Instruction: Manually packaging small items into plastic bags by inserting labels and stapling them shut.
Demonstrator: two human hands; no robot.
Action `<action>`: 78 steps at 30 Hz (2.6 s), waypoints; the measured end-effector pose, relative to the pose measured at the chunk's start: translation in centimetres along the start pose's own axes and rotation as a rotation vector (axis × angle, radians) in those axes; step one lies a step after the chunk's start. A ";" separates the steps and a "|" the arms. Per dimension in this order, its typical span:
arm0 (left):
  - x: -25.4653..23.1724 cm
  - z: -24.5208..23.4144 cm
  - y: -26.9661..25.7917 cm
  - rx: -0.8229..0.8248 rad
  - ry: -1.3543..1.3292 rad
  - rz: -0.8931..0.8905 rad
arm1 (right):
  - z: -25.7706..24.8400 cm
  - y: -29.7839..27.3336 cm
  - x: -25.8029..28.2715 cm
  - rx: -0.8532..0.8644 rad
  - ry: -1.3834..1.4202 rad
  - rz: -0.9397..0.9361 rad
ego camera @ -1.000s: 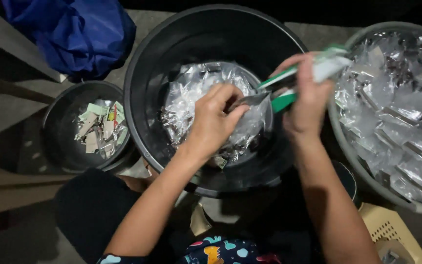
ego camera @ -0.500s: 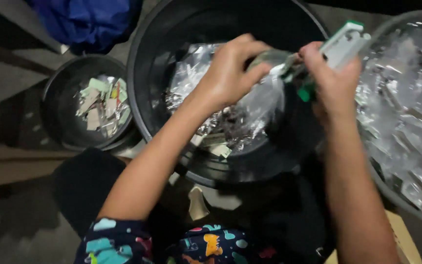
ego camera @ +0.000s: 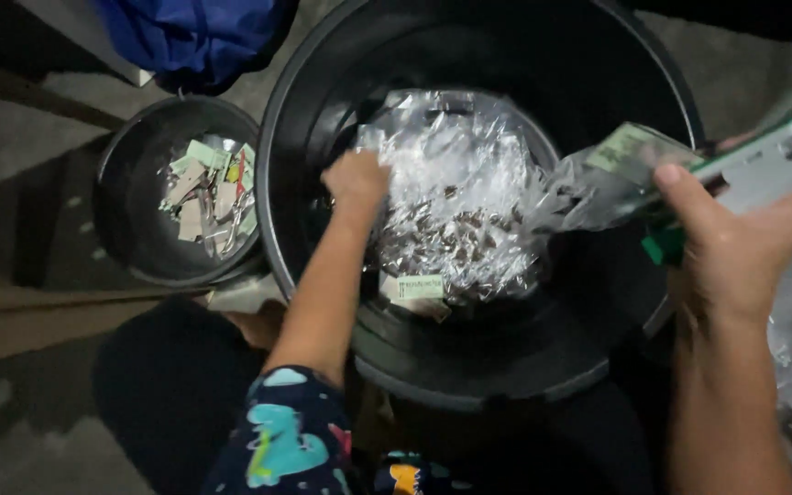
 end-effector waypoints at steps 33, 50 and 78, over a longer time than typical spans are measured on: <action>-1.2 -20.7 -23.1 -1.007 -0.295 0.820 | 8.4 -4.9 3.7 0.284 -0.231 -0.440; 1.2 -22.3 -27.7 -0.768 -0.333 0.876 | 8.6 -5.7 8.1 0.379 -0.134 -0.324; -3.5 -17.3 -24.4 -0.646 -0.819 0.921 | 11.3 -4.2 5.7 0.174 0.137 -0.292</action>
Point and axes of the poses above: each hand's wrist, its own y-axis towards the middle knuckle, its own z-axis out of the palm, x = y × z, the point moved 1 cm from there along y, towards the middle knuckle, and after that the axes turned 11 degrees about y, right-handed, at the moved point
